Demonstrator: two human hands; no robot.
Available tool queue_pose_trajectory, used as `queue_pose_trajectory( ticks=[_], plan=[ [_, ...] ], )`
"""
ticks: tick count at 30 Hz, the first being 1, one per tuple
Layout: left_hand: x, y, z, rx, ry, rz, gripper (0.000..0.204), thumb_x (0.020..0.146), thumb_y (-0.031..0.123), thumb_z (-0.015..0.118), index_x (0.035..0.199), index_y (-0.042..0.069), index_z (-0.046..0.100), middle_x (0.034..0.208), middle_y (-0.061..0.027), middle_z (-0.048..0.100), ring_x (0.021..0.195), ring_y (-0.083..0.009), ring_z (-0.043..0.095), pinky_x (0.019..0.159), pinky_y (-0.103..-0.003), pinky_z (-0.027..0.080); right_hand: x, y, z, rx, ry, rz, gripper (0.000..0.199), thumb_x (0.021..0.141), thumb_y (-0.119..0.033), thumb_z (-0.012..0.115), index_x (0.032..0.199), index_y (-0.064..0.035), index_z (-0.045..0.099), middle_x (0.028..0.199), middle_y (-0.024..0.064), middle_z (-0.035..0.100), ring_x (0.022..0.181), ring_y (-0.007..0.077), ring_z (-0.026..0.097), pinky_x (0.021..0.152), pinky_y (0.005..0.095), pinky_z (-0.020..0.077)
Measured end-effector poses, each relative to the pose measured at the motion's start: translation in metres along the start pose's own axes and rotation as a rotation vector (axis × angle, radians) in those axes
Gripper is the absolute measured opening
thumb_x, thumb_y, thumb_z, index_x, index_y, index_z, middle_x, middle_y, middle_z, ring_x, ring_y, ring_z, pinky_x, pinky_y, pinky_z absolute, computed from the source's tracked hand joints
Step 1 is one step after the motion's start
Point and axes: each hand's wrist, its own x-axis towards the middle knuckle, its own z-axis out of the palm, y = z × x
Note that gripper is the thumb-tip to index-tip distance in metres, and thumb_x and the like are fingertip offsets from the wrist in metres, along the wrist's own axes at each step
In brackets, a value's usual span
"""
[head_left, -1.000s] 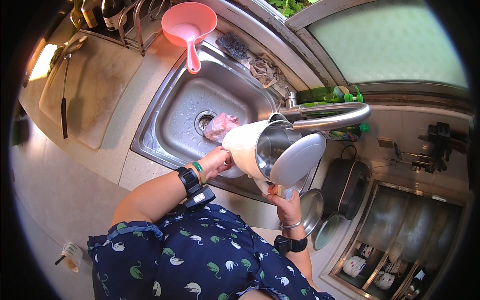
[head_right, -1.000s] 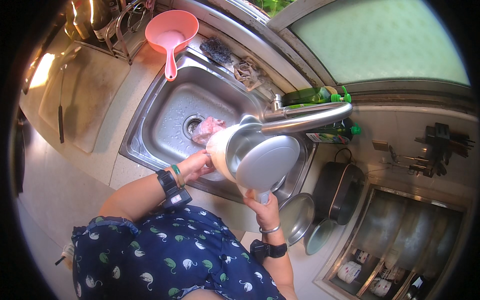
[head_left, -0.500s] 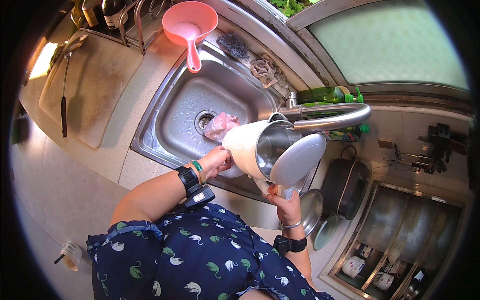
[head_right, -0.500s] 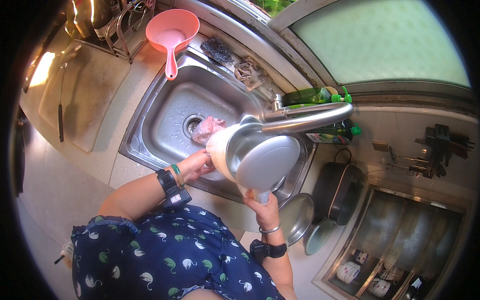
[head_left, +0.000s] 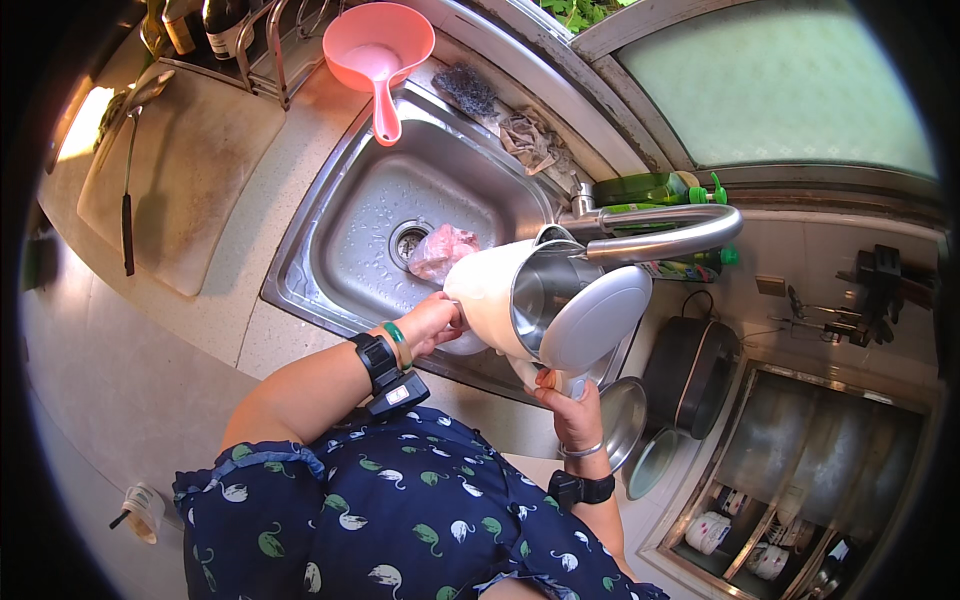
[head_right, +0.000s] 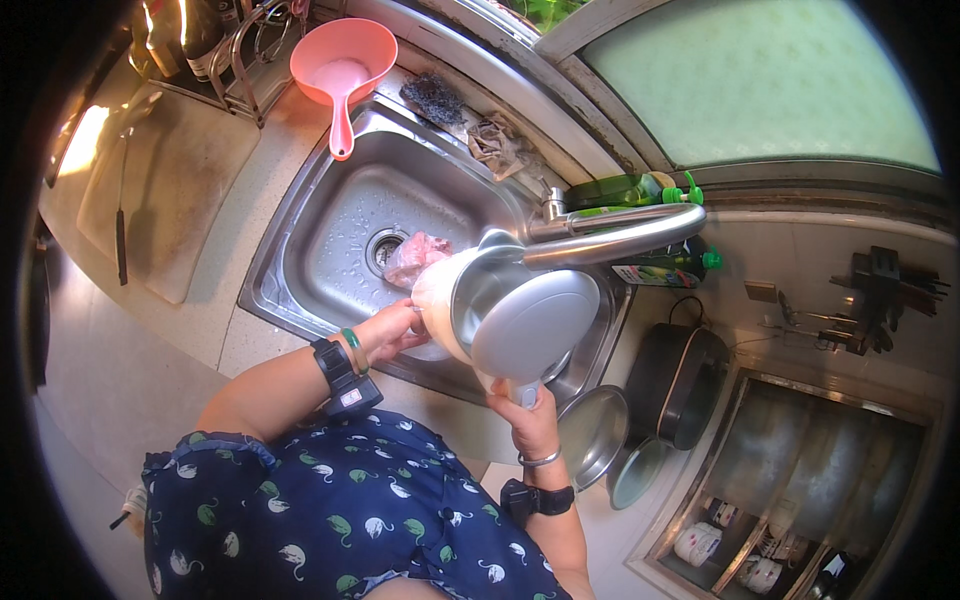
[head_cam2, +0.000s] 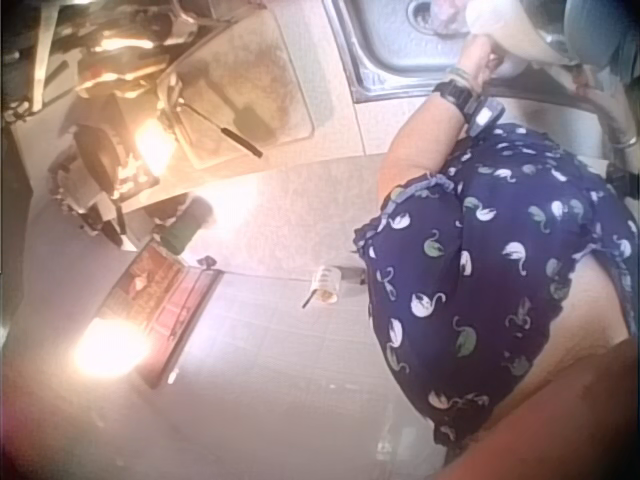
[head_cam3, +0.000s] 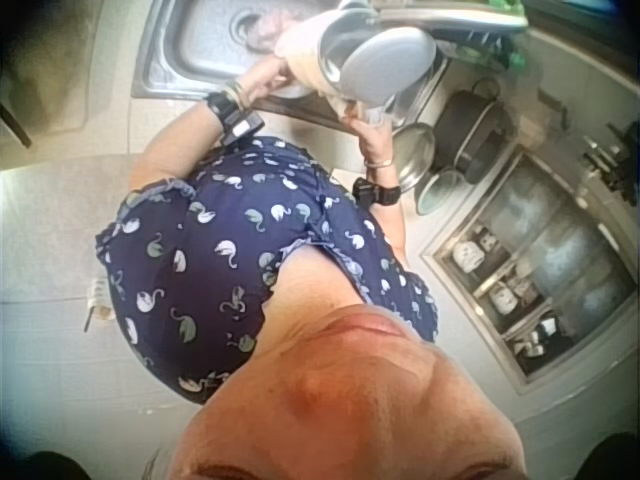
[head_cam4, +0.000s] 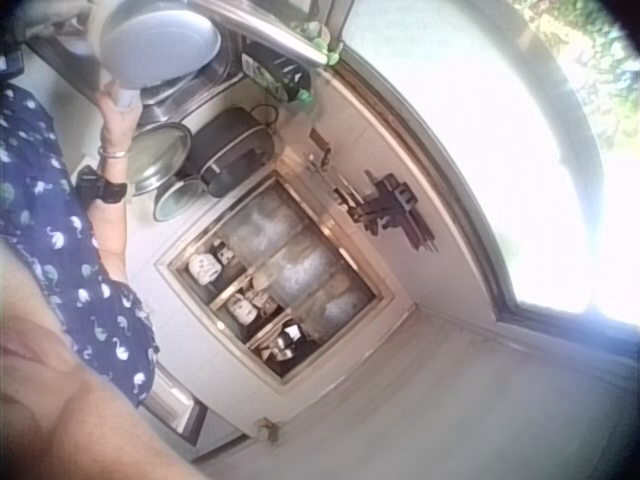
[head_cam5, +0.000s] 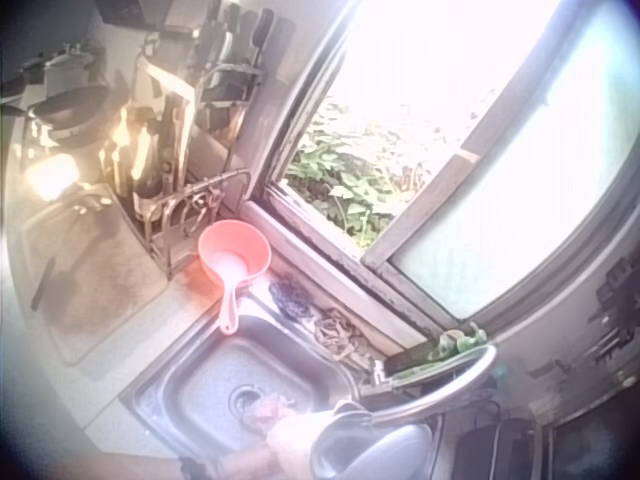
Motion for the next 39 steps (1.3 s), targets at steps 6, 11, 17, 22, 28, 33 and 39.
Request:
queue_pose_trajectory(
  ticks=[6,11,17,22,28,33,39],
  plan=[
    [-0.002,0.001,0.0,-0.002,-0.017,-0.002,0.048,0.075,-0.006,0.048,0.119,0.011,0.039,0.106,-0.0022,0.05,0.096,-0.0127,0.052,0.086,-0.029,0.044,0.0,0.0,0.0,0.004,-0.002,0.003,0.024,0.067,0.001,0.067,0.09,-0.0043,0.059,0.083,-0.0008,0.058,0.075,0.0088,0.054,0.068,0.0226,0.0421],
    [0.002,-0.001,-0.003,0.01,-0.024,-0.003,0.049,0.075,-0.006,0.048,0.12,0.01,0.039,0.107,-0.0028,0.051,0.096,-0.0133,0.052,0.086,-0.029,0.044,0.0,0.001,0.0,0.022,0.009,0.009,0.024,0.067,0.002,0.066,0.09,-0.0041,0.059,0.083,-0.0008,0.058,0.075,0.0089,0.054,0.068,0.0226,0.042],
    [0.004,0.0,-0.01,0.048,-0.073,-0.002,0.046,0.075,-0.005,0.048,0.118,0.01,0.042,0.108,-0.003,0.052,0.099,-0.0144,0.052,0.087,-0.029,0.044,-0.001,0.002,0.0,0.044,0.032,0.013,0.025,0.066,0.004,0.066,0.089,-0.0037,0.059,0.083,0.0001,0.058,0.075,0.0093,0.054,0.069,0.0224,0.0418],
    [0.011,-0.003,-0.015,0.087,-0.112,-0.005,0.042,0.077,-0.003,0.046,0.117,0.01,0.045,0.109,-0.0022,0.053,0.098,-0.0141,0.052,0.087,-0.029,0.044,0.0,0.003,-0.001,0.05,0.033,0.018,0.026,0.066,0.005,0.066,0.09,-0.003,0.059,0.084,0.0004,0.057,0.075,0.0096,0.054,0.068,0.0226,0.0421],
    [0.003,0.001,-0.01,0.084,-0.045,-0.022,0.044,0.076,-0.003,0.044,0.118,0.01,0.045,0.109,-0.0018,0.053,0.098,-0.0158,0.053,0.084,-0.029,0.044,-0.001,0.001,0.001,0.062,0.052,0.023,0.026,0.066,0.005,0.065,0.089,-0.0029,0.058,0.083,0.0007,0.057,0.075,0.0101,0.054,0.068,0.023,0.0423],
    [-0.016,0.019,-0.002,0.358,0.095,-0.088,0.047,0.071,0.005,0.047,0.117,0.011,0.046,0.105,-0.0025,0.053,0.082,-0.0126,0.051,0.067,-0.024,0.041,-0.001,0.003,-0.002,0.012,0.039,0.002,0.028,0.066,0.005,0.059,0.092,0.0003,0.056,0.087,0.0079,0.057,0.082,0.0183,0.058,0.079,0.038,0.0506],
    [-0.028,0.058,0.012,0.294,0.121,0.464,0.022,0.073,0.004,0.048,0.094,0.005,0.053,0.086,-0.0073,0.056,0.074,-0.0117,0.05,0.064,-0.028,0.042,-0.001,0.001,0.002,0.043,0.054,0.008,0.027,0.065,0.005,0.062,0.091,-0.0014,0.057,0.085,0.0046,0.057,0.079,0.0146,0.056,0.075,0.0315,0.0461]
  ],
)
